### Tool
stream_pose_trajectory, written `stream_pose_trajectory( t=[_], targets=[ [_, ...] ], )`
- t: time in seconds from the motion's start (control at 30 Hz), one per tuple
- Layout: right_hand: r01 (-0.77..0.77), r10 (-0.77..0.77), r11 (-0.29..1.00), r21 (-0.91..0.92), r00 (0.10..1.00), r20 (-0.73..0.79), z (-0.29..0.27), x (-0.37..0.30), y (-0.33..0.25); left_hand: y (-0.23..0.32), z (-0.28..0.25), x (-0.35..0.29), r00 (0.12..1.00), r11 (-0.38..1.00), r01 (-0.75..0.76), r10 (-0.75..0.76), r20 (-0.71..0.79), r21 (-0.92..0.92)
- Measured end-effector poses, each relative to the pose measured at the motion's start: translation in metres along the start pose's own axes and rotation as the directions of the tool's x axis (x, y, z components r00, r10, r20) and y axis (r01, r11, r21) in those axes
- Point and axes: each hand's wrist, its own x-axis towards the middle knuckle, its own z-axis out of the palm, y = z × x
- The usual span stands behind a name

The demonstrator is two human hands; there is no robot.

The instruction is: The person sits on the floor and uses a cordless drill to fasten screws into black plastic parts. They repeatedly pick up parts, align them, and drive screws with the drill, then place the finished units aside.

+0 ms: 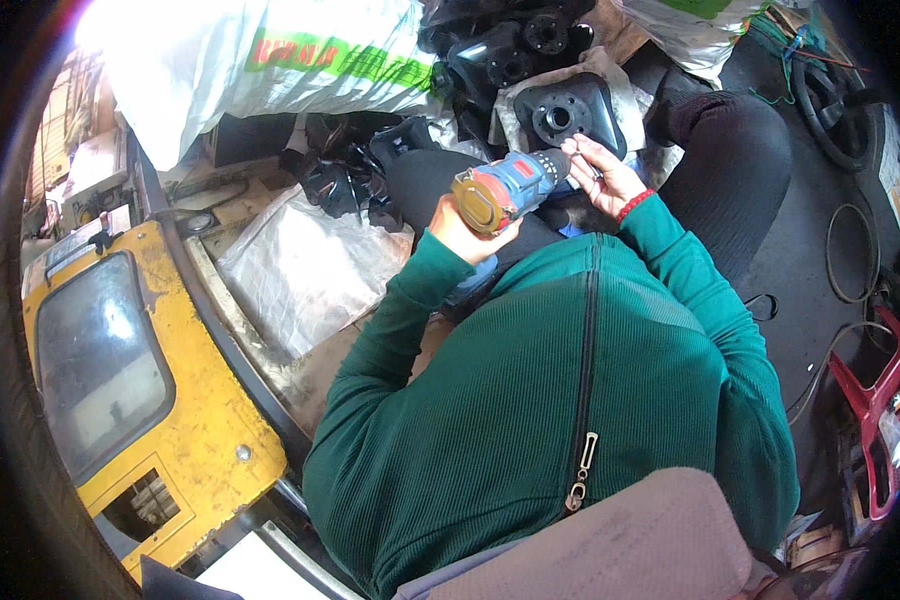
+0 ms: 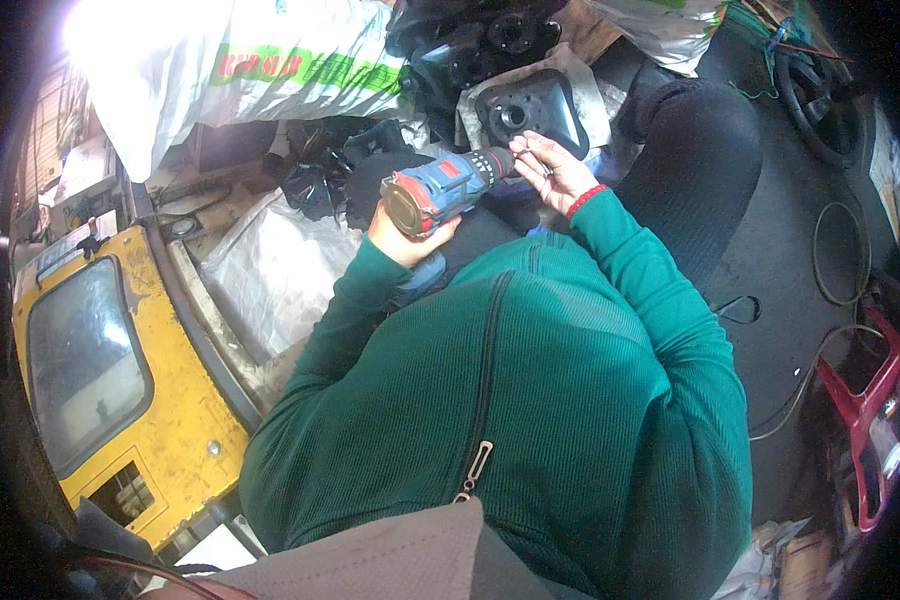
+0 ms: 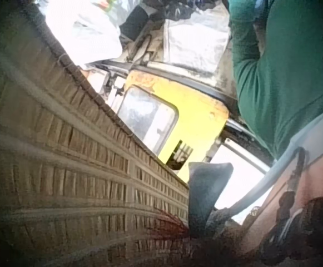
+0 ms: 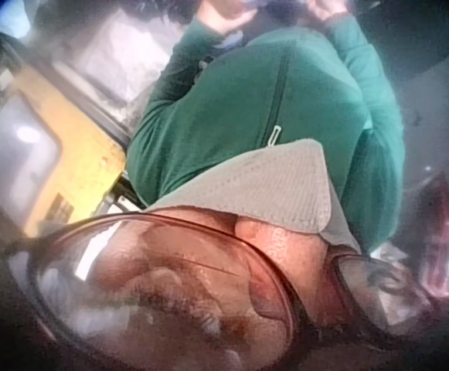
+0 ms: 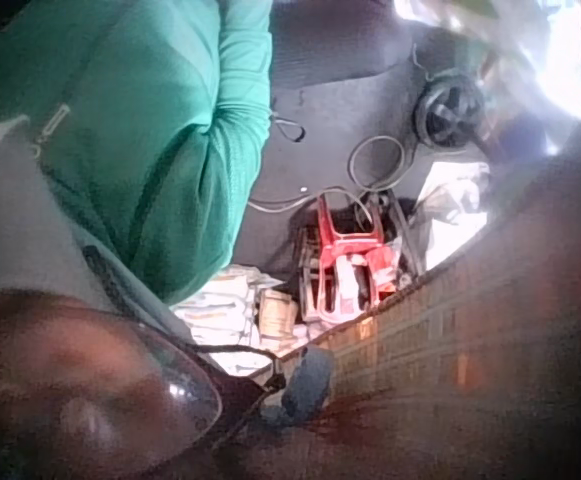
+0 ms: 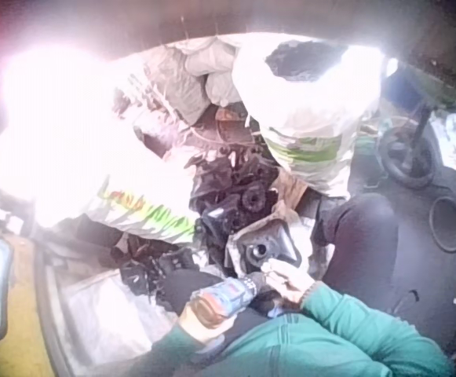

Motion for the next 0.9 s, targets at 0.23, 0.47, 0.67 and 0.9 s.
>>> stream_pose_trajectory(
  t=[0.23, 0.47, 0.67, 0.9],
  targets=[
    [-0.122, 0.110, 0.990, -0.071, 0.982, -0.154, -0.006, 0.018, 0.019, -0.012, 0.005, -0.010, 1.000, 1.000, 0.012, -0.012, -0.013, -0.020],
    [-0.284, 0.272, 0.952, 0.119, 0.957, 0.106, 0.000, 0.053, 0.042, -0.037, 0.004, 0.010, 0.989, 0.985, 0.150, -0.149, -0.016, 0.082],
    [-0.160, 0.171, 0.979, 0.123, 0.982, -0.085, 0.001, 0.068, 0.042, -0.041, 0.000, 0.039, 0.989, 0.984, 0.149, -0.150, 0.006, 0.097],
    [-0.096, -0.028, 0.908, -0.408, 0.957, -0.288, -0.027, 0.044, 0.025, -0.038, -0.008, 0.080, 0.976, 0.966, 0.155, -0.182, 0.121, 0.205]
  ],
)
